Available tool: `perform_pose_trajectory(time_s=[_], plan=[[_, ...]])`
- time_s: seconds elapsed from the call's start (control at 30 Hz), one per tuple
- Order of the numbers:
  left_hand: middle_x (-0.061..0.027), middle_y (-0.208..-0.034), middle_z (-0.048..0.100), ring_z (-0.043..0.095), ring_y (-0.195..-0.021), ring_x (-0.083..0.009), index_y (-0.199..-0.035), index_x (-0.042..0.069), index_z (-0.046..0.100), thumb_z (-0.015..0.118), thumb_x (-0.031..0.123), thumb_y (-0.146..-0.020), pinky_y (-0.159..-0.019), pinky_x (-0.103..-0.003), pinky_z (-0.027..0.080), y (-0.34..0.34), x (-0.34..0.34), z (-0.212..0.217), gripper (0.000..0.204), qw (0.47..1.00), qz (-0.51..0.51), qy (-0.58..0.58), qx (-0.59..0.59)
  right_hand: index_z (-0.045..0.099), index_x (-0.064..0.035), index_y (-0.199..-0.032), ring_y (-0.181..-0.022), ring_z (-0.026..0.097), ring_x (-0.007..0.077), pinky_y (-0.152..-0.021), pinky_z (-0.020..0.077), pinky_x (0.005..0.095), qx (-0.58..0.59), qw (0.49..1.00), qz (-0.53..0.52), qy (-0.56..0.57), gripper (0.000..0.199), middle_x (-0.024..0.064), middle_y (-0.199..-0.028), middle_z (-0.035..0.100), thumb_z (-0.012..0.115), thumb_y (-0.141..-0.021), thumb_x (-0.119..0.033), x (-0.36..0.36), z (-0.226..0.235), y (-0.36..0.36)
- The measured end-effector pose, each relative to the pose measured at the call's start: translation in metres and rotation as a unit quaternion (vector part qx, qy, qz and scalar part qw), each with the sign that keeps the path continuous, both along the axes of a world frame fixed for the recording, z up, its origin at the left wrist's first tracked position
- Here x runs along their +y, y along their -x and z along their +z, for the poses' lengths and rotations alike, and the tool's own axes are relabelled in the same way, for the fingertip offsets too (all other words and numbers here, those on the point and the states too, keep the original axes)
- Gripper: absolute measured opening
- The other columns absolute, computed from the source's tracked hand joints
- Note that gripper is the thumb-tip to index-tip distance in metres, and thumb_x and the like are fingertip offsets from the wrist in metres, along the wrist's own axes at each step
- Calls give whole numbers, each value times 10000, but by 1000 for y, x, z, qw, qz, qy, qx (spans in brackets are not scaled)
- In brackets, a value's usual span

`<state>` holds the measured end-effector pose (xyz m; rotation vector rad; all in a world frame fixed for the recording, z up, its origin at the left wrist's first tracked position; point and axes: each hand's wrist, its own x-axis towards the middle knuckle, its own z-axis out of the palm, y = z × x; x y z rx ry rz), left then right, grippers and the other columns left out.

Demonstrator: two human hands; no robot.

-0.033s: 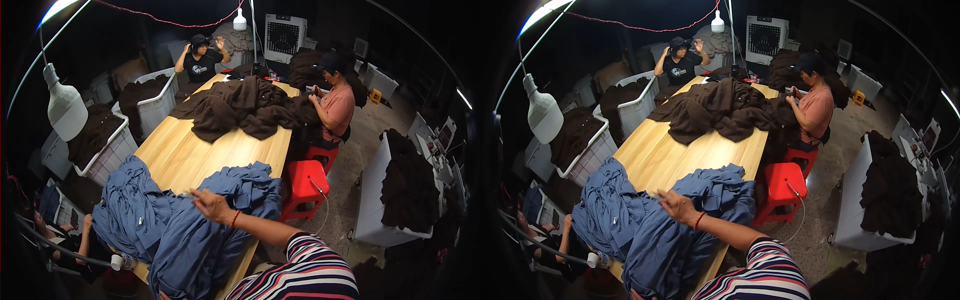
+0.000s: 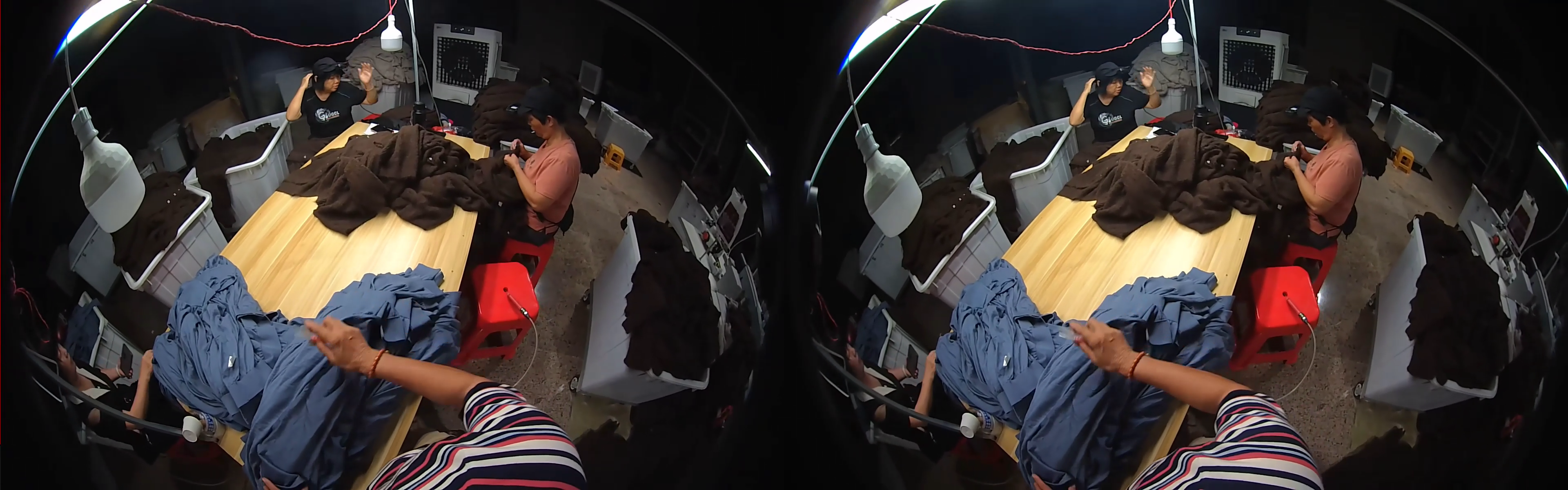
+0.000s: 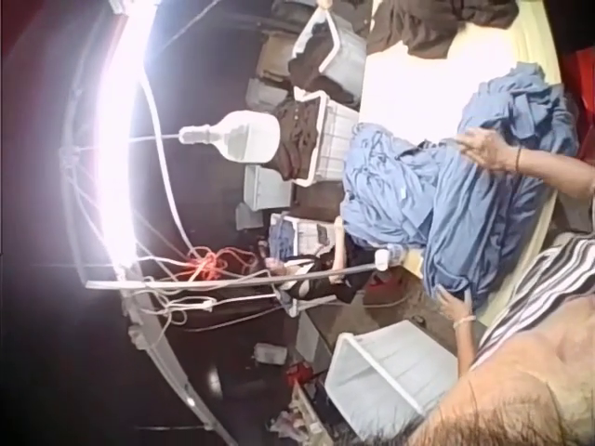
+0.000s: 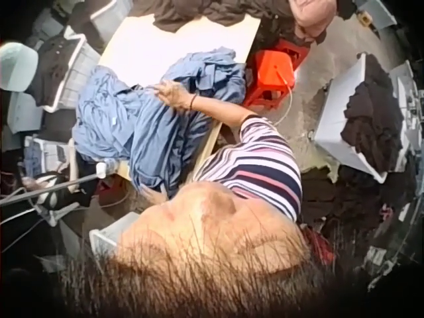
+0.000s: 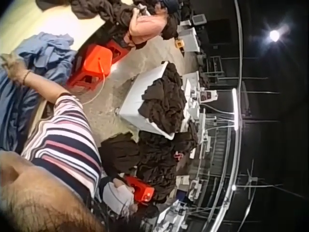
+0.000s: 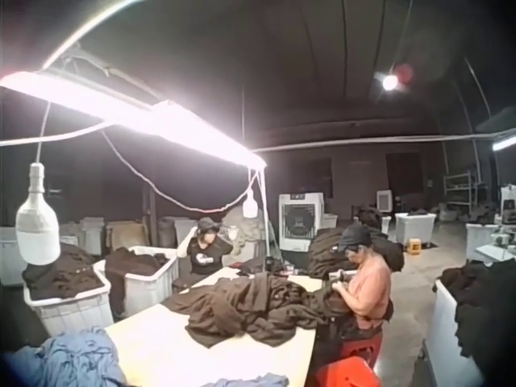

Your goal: Cutting threads or fabric from a brown sweater and organizing fabric pieces on a factory table.

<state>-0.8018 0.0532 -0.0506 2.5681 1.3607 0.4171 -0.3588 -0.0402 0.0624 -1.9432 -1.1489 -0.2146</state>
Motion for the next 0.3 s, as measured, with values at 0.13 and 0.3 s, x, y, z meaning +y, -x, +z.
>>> perform_pose_trajectory(time_s=[0.13,0.3], plan=[[-298,-1416,367,350,-1318,-475,-1514,102,256,725,604,-708,-1061,-567,324,22,-38,-11,1059,997,4,-63,54,556,-96,-1243,-1065,487,258,-875,384,386,-50,983,69,163,418,79,-1137,554,609,-885,-305,7,-73,19],[-271,-1468,321,366,-1313,-475,-1536,177,179,619,716,-745,-1046,-569,348,28,-63,-25,1054,991,20,52,119,494,-98,-1321,-1095,475,277,-906,378,394,-59,992,70,89,608,128,-1236,504,706,-796,-317,-20,-63,18]])
